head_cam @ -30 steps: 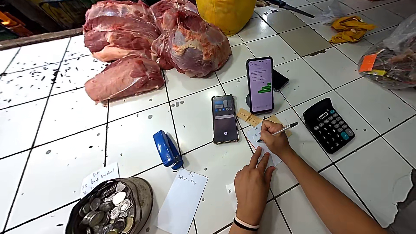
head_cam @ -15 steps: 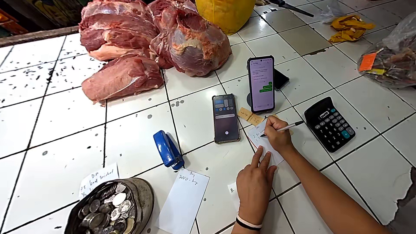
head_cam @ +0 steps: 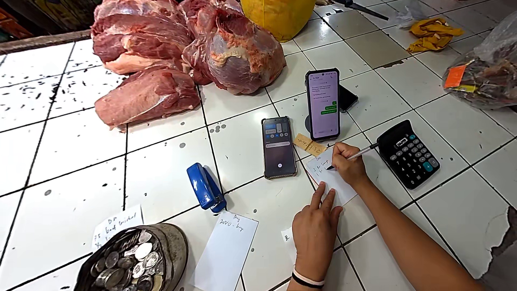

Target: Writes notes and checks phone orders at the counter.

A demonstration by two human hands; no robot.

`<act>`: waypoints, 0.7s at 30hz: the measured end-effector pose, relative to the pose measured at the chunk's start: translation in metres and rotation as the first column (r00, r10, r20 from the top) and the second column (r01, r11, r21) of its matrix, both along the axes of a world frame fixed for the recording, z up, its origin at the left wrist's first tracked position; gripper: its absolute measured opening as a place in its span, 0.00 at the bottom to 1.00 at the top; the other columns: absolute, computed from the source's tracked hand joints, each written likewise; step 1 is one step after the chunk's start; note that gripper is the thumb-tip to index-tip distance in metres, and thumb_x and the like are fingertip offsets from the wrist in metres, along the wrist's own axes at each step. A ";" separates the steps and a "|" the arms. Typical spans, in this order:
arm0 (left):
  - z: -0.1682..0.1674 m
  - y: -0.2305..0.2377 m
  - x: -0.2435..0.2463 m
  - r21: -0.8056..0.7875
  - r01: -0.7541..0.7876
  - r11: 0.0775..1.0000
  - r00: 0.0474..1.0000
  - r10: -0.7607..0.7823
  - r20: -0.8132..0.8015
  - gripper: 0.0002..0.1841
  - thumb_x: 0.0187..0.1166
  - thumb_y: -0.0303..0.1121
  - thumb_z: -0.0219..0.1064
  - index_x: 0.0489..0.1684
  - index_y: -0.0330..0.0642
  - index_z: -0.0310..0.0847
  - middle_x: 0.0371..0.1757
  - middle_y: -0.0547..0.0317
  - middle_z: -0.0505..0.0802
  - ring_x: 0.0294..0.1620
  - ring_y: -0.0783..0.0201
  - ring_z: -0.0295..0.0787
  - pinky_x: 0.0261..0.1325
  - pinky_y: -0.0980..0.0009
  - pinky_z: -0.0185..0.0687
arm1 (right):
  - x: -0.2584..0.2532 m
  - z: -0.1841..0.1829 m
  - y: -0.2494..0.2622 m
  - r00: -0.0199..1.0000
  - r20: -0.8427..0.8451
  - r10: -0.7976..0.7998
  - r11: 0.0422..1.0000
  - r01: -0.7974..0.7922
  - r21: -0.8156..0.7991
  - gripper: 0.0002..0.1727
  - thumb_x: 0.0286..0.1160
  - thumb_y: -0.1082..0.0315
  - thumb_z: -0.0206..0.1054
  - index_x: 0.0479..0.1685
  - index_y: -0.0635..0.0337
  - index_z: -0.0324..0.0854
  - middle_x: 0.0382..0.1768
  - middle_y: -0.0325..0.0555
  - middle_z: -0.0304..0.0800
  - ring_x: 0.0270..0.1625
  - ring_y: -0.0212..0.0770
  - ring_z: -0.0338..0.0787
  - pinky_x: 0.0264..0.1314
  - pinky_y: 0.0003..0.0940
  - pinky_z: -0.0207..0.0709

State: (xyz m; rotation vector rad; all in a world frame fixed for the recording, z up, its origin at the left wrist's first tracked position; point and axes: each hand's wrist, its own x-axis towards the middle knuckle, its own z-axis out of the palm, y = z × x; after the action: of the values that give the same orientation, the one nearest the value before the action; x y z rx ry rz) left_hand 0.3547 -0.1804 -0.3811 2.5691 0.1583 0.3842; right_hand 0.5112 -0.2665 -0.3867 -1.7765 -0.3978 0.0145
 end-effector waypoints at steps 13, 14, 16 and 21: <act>0.001 0.000 0.000 -0.010 -0.002 1.000 1.000 0.002 -0.001 0.18 0.74 0.45 0.72 0.58 0.53 0.95 0.71 0.64 0.91 0.21 0.61 0.89 0.20 0.63 0.77 | 0.000 -0.002 0.000 0.997 0.065 -0.042 0.999 0.042 -0.005 0.15 0.59 0.77 0.54 0.10 0.47 0.64 0.10 0.21 0.62 0.15 0.15 0.61 0.20 0.14 0.53; 0.001 0.000 0.000 -0.011 -0.001 1.000 1.000 0.001 -0.001 0.18 0.74 0.45 0.72 0.58 0.53 0.95 0.71 0.64 0.91 0.21 0.61 0.89 0.20 0.63 0.77 | 0.000 -0.002 0.000 0.996 0.070 -0.050 0.999 0.051 -0.006 0.15 0.58 0.77 0.54 0.10 0.47 0.63 0.10 0.22 0.62 0.15 0.15 0.61 0.20 0.14 0.53; 0.001 0.000 -0.001 -0.013 0.001 1.000 1.000 -0.002 -0.007 0.18 0.74 0.45 0.72 0.59 0.53 0.95 0.72 0.64 0.91 0.21 0.62 0.88 0.20 0.63 0.77 | -0.001 -0.002 0.000 0.996 0.066 -0.061 0.998 0.062 -0.004 0.16 0.58 0.77 0.54 0.09 0.47 0.63 0.10 0.22 0.61 0.14 0.15 0.61 0.19 0.14 0.53; 0.000 0.001 0.000 -0.006 0.002 1.000 1.000 -0.002 0.000 0.18 0.74 0.45 0.71 0.59 0.52 0.95 0.72 0.63 0.91 0.21 0.62 0.88 0.19 0.63 0.77 | 0.000 -0.002 0.002 0.994 0.058 -0.093 0.995 0.091 0.030 0.16 0.59 0.77 0.54 0.10 0.47 0.63 0.09 0.22 0.62 0.14 0.16 0.62 0.19 0.14 0.54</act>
State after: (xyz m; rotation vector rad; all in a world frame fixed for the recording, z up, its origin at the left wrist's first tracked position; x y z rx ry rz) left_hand 0.3547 -0.1798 -0.3808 2.5635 0.1568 0.3824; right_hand 0.5111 -0.2646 -0.3891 -1.7692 -0.3566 -0.1087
